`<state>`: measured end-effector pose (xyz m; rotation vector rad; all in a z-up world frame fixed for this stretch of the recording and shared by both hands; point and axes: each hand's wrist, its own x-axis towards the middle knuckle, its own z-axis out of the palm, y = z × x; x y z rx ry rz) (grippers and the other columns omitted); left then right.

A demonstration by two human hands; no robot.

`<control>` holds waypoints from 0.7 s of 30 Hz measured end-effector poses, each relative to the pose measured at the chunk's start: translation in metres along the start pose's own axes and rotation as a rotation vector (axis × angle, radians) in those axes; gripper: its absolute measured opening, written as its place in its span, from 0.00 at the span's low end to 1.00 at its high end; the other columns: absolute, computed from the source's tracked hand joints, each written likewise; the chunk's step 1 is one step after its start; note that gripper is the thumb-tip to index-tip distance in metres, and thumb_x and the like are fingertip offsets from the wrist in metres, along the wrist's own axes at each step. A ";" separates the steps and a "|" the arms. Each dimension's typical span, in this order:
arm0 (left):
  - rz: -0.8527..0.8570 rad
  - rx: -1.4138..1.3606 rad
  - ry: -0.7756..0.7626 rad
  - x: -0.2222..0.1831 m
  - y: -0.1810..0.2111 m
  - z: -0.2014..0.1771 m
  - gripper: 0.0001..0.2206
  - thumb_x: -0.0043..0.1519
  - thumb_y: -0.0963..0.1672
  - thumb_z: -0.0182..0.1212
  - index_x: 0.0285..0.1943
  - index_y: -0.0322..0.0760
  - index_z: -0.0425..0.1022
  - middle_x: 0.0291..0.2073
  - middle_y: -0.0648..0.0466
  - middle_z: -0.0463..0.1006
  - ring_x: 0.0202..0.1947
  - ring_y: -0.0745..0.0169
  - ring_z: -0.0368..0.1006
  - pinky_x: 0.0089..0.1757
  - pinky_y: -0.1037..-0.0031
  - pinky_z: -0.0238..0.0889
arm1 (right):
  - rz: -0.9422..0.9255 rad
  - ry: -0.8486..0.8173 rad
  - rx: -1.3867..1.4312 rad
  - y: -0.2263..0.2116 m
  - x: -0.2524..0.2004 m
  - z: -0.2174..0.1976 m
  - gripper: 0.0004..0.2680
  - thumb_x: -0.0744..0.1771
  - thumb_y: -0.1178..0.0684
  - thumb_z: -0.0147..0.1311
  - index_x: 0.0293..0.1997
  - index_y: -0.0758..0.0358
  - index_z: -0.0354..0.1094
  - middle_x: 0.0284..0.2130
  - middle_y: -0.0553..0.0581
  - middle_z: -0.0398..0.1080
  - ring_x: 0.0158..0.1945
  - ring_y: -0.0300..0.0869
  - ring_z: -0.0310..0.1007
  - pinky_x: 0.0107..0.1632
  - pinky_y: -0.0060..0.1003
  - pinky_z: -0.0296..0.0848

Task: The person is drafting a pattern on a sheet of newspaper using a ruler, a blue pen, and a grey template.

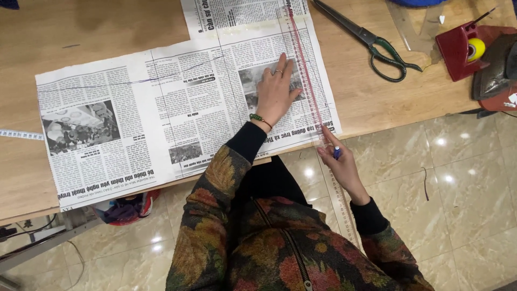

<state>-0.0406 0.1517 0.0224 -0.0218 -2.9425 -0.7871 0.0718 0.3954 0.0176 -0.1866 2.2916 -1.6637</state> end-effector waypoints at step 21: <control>-0.005 0.089 -0.027 0.014 -0.013 0.030 0.33 0.66 0.57 0.59 0.75 0.41 0.56 0.78 0.53 0.46 0.59 0.35 0.66 0.32 0.60 0.77 | 0.090 -0.077 -0.016 -0.040 0.001 0.006 0.24 0.68 0.59 0.52 0.75 0.57 0.50 0.75 0.57 0.51 0.74 0.40 0.52 0.46 0.23 0.68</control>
